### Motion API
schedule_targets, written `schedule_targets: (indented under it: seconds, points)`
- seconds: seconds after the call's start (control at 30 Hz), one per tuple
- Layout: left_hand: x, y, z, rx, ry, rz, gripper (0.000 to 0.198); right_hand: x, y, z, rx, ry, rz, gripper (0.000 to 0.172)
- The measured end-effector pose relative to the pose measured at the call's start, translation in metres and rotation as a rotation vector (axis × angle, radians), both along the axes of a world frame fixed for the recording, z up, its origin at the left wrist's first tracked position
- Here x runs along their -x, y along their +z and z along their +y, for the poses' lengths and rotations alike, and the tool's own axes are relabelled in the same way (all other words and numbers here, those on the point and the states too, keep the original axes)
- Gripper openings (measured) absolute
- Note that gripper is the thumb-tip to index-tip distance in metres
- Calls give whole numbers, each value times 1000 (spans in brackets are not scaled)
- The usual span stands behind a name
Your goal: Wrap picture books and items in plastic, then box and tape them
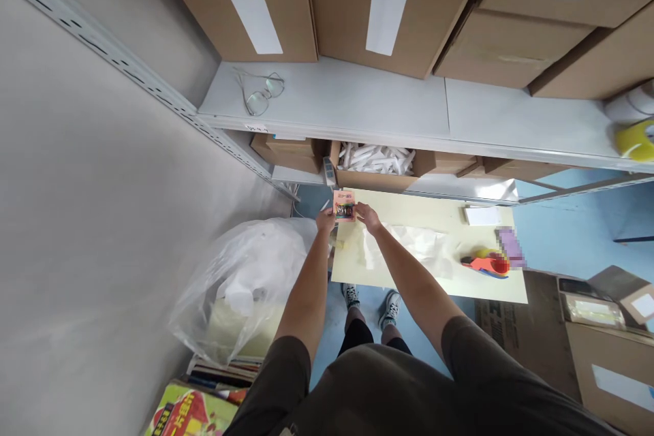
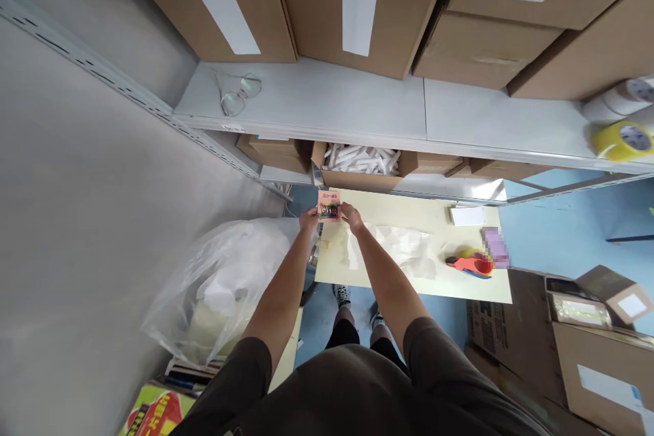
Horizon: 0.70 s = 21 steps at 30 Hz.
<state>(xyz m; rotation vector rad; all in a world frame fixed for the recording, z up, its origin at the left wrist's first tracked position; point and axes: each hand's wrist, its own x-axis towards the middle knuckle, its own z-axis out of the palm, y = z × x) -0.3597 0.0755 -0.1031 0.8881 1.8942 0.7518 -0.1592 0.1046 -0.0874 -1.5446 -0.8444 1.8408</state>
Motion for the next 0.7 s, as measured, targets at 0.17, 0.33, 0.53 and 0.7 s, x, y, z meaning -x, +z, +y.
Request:
schedule_targets:
  seconds: [0.17, 0.33, 0.53, 0.7]
  points:
    - [-14, 39, -12, -45, 82, -353, 45, -30, 38, -16, -26, -108, 27, 65]
    - [-58, 72, -46, -72, -20, -539, 55, -82, 75, -54, -103, -114, 113, 53]
    - [-123, 71, -95, 89, -74, -324, 47, -146, 76, -114, -45, -123, 89, 47]
    - [-141, 49, -125, 177, -74, -102, 22, -147, 46, -151, -28, -185, 63, 37]
